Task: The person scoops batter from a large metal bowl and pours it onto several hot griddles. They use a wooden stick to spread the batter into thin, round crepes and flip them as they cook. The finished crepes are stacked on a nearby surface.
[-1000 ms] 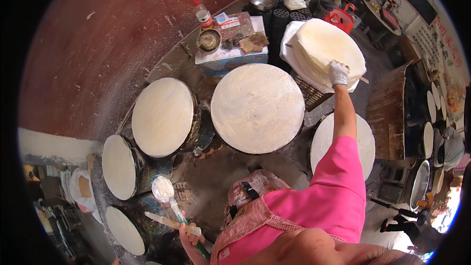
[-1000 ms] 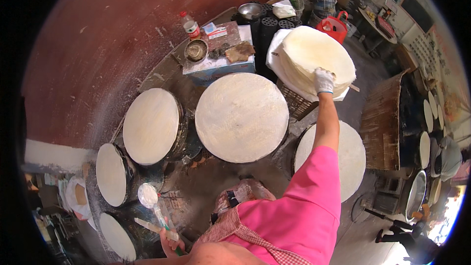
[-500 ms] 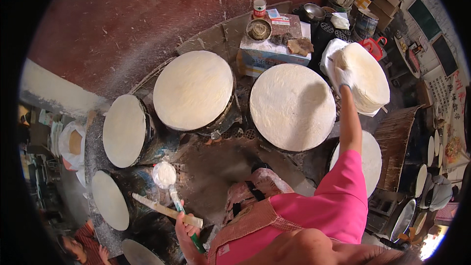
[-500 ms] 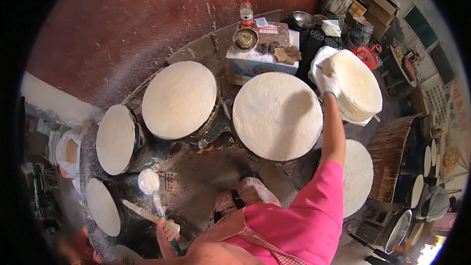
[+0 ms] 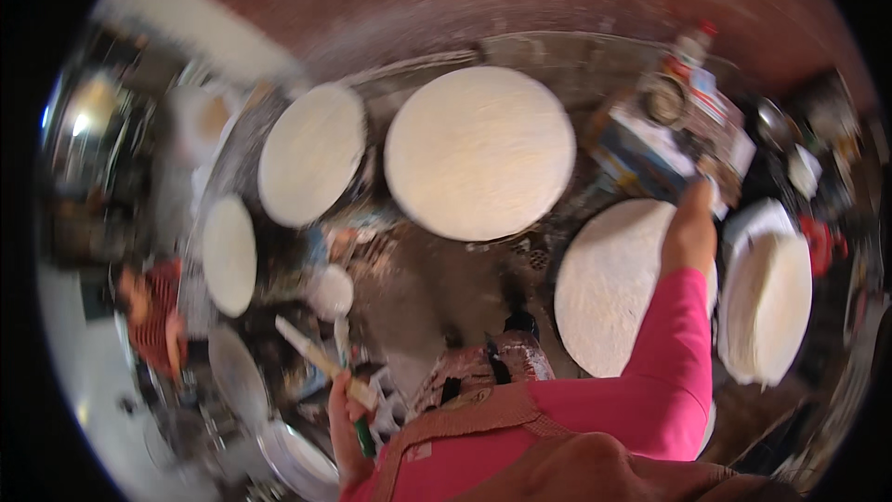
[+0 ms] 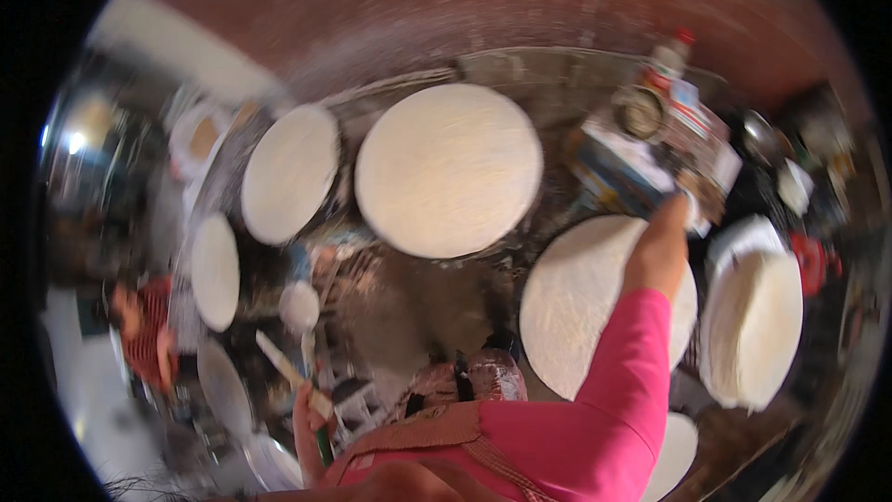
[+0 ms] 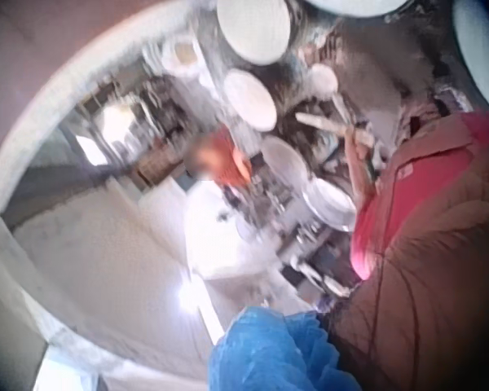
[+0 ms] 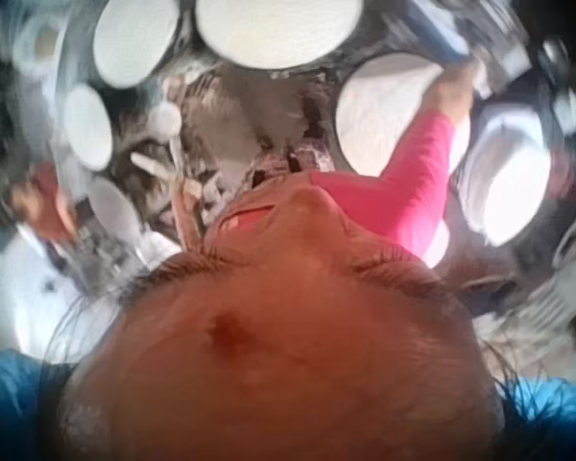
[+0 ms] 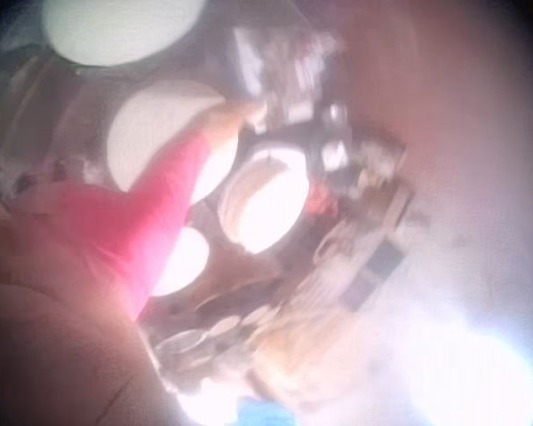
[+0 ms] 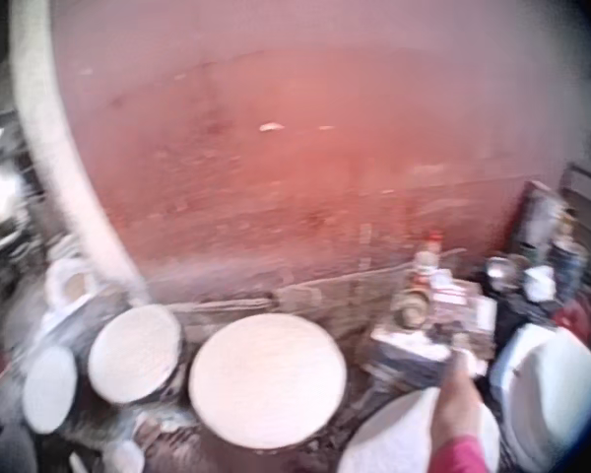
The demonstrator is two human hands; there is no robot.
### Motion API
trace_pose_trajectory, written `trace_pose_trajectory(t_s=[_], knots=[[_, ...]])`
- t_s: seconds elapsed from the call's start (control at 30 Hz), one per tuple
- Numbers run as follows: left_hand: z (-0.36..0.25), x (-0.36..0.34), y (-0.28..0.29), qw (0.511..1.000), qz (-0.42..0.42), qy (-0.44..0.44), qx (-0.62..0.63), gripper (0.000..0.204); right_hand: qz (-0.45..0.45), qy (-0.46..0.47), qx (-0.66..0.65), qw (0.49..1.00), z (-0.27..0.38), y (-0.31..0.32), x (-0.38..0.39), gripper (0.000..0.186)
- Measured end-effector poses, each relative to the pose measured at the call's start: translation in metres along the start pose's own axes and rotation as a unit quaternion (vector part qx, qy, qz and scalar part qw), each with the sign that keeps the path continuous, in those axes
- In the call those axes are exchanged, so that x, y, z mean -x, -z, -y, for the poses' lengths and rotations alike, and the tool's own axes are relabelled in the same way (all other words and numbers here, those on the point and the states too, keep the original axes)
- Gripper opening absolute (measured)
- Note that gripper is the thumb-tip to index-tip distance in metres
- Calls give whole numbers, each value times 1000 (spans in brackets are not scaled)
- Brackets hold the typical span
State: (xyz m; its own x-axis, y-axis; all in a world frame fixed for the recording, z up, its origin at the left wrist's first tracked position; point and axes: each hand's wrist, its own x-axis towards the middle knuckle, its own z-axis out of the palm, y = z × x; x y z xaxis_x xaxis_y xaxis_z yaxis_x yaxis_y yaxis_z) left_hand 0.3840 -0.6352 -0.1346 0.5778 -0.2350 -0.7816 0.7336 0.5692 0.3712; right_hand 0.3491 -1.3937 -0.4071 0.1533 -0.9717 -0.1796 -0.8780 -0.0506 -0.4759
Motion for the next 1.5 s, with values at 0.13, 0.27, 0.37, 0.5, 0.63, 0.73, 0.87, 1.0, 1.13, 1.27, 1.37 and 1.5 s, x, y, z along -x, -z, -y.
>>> trace_pose_trajectory(t_s=[0.13,0.27,0.37,0.5,0.63,0.73,0.87,1.0,1.13,1.27,1.37,1.5], knots=[[-5,-2,22,993,54,40,101,38,7,71,36,997,36,-6,-3,31],[-8,8,15,977,10,48,207,40,5,120,33,992,64,-1,1,31],[-4,12,38,963,116,42,241,42,-5,160,2,987,83,1,21,32],[2,36,72,963,77,-8,258,43,-2,231,-97,968,121,12,80,32],[1,58,110,953,69,-54,291,43,93,277,-221,930,176,16,172,33],[3,93,152,945,21,-94,313,43,196,287,-287,893,212,15,254,34],[0,130,229,925,-36,-122,358,40,365,273,-351,818,252,1,394,35],[-7,172,309,903,-81,-151,395,37,543,180,-388,723,266,-58,569,36],[-14,223,355,878,-134,-218,405,40,604,171,-400,668,260,-154,773,24],[-17,252,401,840,-132,-278,447,45,592,215,-381,677,233,-222,946,14],[-19,258,417,809,-118,-317,481,45,557,338,-304,695,223,-277,1027,16],[-20,262,423,749,-130,-368,536,44,439,484,-159,740,246,-300,1088,27]])
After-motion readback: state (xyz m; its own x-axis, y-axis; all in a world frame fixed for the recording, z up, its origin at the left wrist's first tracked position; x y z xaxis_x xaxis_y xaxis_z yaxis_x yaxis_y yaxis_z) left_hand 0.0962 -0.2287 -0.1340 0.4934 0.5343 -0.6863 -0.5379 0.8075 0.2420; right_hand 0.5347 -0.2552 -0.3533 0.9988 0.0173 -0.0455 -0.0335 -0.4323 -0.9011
